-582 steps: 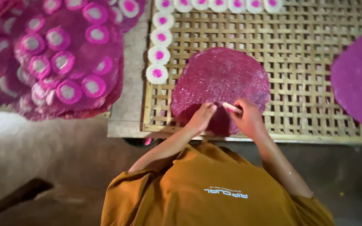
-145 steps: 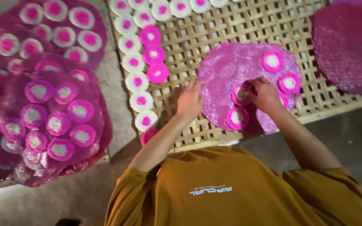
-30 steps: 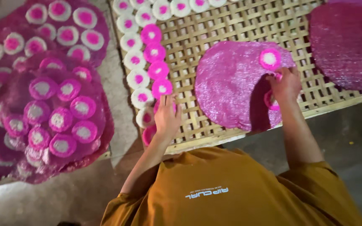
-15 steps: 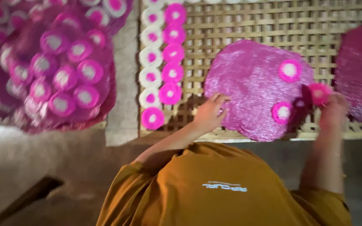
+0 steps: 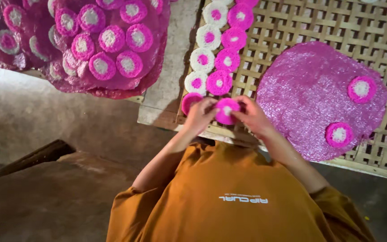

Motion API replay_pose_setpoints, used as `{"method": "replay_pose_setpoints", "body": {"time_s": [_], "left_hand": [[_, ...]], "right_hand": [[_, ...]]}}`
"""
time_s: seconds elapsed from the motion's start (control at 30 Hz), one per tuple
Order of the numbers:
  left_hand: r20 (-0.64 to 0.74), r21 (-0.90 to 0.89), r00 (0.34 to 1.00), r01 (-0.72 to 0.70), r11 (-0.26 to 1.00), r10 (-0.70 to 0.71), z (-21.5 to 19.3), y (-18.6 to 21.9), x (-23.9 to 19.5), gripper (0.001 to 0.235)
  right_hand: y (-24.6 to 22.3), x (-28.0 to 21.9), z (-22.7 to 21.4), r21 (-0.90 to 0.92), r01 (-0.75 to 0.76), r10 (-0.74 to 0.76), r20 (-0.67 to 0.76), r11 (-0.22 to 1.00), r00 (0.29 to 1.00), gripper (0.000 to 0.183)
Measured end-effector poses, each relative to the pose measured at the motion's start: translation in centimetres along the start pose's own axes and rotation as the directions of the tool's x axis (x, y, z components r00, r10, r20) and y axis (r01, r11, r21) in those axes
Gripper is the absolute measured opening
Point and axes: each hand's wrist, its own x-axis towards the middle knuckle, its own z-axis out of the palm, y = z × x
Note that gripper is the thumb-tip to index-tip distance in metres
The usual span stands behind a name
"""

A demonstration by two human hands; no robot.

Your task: The person arranges pink and white circular decorative items on a woven bamboo tray. They pick up items from a pink sheet and place them in rows on the tray, occasionally adjusting their positions.

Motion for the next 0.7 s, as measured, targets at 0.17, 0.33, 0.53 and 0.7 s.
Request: {"method": "replay_pose_setpoints", "body": {"time_s": [0.17,0.33,0.53,0.7], "left_hand": [[-0.259,0.318,0.946,-0.105,0.942,0.193,-2.6,0.2,-1.5,0.030],[-0.266,0.487,0.943,-0.046,0.872,0.198,-3.2,1.8,-1.3,0.028],[-0.236,0.536,0.939,-0.088,0.840,0.249,-3.6,3.4,-1.0,0.039],[-0.214,0.563,0.911,-0.180,0.806,0.353,-3.0,5.2,-0.1,0.045]], "right_hand": [[-0.2,2.6,4.4,-0.572,0.262,-0.371,-0.079,0.777,0.925,0.042],[-0.3,3.7,5.8,-0.640,0.203,-0.372,-0.141,0.741,0.917,0.043],[-0.3,2.1,5.1,-0.732,0.197,-0.466,-0.183,0.652,0.866,0.043],[-0.8,-4.5,-3.7,-0.802,-0.040,-0.541,-0.439,0.596,0.717,0.036]]}}
